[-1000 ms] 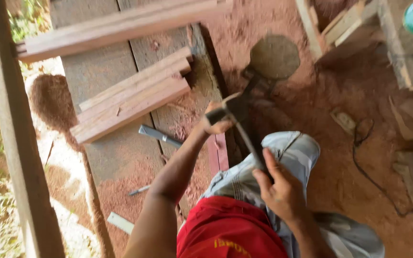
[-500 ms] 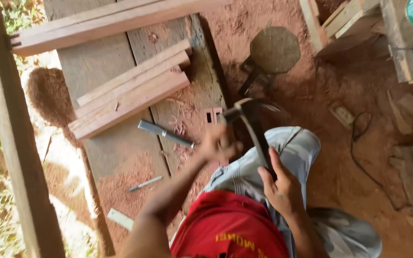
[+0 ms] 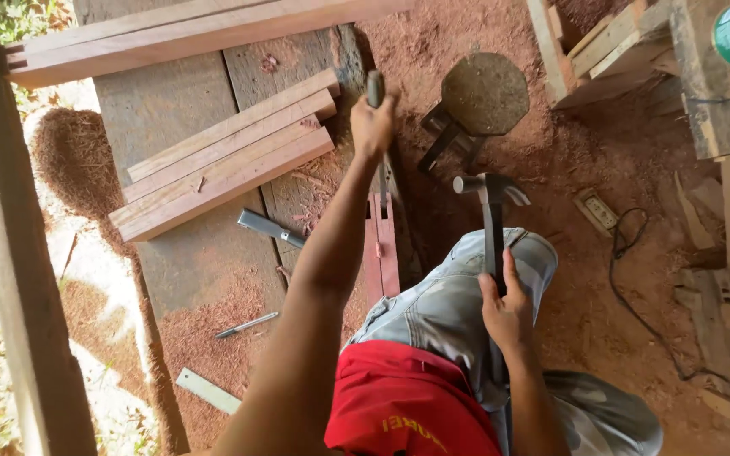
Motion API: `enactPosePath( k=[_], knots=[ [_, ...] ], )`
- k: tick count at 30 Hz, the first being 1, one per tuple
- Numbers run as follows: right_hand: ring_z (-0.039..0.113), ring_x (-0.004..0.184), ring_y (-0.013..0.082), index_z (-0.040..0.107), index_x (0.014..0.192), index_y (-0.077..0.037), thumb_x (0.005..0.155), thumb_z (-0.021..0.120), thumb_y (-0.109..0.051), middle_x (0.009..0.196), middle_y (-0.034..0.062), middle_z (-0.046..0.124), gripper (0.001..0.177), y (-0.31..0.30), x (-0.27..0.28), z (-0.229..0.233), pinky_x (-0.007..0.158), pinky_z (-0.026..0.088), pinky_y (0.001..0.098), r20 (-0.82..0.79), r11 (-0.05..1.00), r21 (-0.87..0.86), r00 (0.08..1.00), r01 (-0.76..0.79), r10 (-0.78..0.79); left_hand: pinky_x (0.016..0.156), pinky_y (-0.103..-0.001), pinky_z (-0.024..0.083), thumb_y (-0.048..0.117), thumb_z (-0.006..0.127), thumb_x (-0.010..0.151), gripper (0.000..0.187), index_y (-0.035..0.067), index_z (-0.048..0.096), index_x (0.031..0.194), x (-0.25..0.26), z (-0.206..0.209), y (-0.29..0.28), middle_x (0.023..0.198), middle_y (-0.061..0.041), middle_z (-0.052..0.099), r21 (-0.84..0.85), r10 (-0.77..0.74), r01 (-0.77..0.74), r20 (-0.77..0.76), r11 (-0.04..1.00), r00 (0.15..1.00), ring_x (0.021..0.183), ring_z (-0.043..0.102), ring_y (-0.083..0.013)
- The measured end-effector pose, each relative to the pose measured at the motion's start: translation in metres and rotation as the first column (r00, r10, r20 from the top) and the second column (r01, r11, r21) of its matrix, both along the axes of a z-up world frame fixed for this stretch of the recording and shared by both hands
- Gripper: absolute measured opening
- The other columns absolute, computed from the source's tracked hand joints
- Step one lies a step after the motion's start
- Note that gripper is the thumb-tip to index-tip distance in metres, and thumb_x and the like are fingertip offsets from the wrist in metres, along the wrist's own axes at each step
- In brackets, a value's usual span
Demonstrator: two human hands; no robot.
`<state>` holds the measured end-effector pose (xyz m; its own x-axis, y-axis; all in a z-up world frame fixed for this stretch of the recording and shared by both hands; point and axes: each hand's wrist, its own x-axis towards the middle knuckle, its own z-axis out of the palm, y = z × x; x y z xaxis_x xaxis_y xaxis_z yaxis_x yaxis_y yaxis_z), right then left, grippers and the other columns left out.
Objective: Using a hammer and chisel to carve out mortise holes in wooden furniture components.
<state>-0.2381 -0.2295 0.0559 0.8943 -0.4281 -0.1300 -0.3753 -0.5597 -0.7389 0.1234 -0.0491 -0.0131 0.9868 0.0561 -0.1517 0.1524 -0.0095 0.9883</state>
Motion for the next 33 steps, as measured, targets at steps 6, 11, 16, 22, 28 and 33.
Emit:
enactPosePath(
  k=[6, 11, 16, 22, 28, 33],
  knots=[
    [0.074, 0.093, 0.0262, 0.046, 0.156, -0.008, 0.099, 0.063, -0.038, 0.111, 0.0173, 0.075, 0.066, -0.003, -0.007, -0.008, 0.076, 0.057, 0.0369, 0.056, 0.997, -0.078, 0.998, 0.013, -0.008, 0.04, -0.029, 0.036, 0.057, 0.055, 0.094, 0.048, 0.014, 0.065, 0.112, 0.009, -0.037, -0.002, 0.063, 0.003, 0.051, -0.22, 0.119, -0.131, -0.067, 0.967, 0.991, 0.046, 0.046, -0.0089],
    [0.072, 0.101, 0.029, 0.041, 0.158, -0.006, 0.101, 0.062, -0.036, 0.117, 0.0196, 0.073, 0.068, -0.006, -0.009, -0.005, 0.083, 0.056, 0.0382, -0.002, 0.999, -0.028, 1.0, -0.017, 0.017, 0.037, -0.028, 0.033, 0.063, 0.048, 0.098, 0.062, 0.006, 0.055, 0.121, 0.004, 0.051, 0.029, 0.061, 0.002, 0.053, -0.321, -0.207, 0.096, -0.332, 0.942, 0.921, 0.042, 0.045, -0.0102],
    [0.073, 0.102, 0.0281, 0.04, 0.158, -0.008, 0.1, 0.06, -0.038, 0.132, 0.0188, 0.068, 0.068, -0.005, -0.012, -0.007, 0.077, 0.058, 0.0388, 0.039, 0.998, -0.03, 0.997, -0.062, 0.063, 0.045, -0.029, 0.044, 0.06, 0.056, 0.099, 0.068, 0.008, 0.048, 0.144, -0.063, 0.108, 0.066, 0.073, 0.003, 0.056, -0.156, -0.22, 0.263, 0.246, 0.952, 0.944, 0.055, 0.052, -0.0078],
    [0.069, 0.081, 0.0224, 0.036, 0.163, -0.011, 0.101, 0.058, -0.037, 0.118, 0.0164, 0.073, 0.07, -0.003, -0.006, 0.009, 0.071, 0.056, 0.0358, -0.121, 0.997, 0.073, 0.992, -0.008, 0.017, 0.066, -0.031, 0.058, 0.059, 0.062, 0.107, 0.06, 0.011, 0.056, 0.142, -0.153, 0.141, 0.133, 0.093, -0.002, 0.072, 0.328, -0.279, 0.136, 0.44, 0.935, 0.854, 0.077, 0.071, -0.0144],
    [0.051, 0.061, 0.0125, 0.041, 0.165, -0.013, 0.1, 0.065, -0.026, 0.082, 0.0061, 0.062, 0.071, -0.006, -0.006, -0.003, 0.055, 0.045, 0.0306, -0.085, 0.974, 0.21, 0.994, 0.082, -0.065, 0.051, -0.042, 0.055, 0.049, 0.047, 0.108, 0.039, 0.019, 0.06, 0.129, -0.223, 0.059, 0.204, 0.104, -0.012, 0.068, 0.817, -0.408, 0.391, -0.213, 0.423, 0.888, 0.069, 0.07, -0.0273],
    [0.048, 0.059, 0.007, 0.036, 0.163, -0.014, 0.098, 0.065, -0.02, 0.079, -0.001, 0.06, 0.072, -0.006, -0.006, 0.0, 0.05, 0.043, 0.0239, -0.07, 0.923, 0.36, 0.99, 0.138, -0.12, 0.076, -0.038, 0.056, 0.034, 0.046, 0.108, 0.034, 0.027, 0.061, 0.137, -0.297, -0.067, 0.27, 0.115, -0.009, 0.067, 0.832, -0.331, 0.53, -0.46, 0.164, 0.824, 0.093, 0.068, -0.0233]
  ],
)
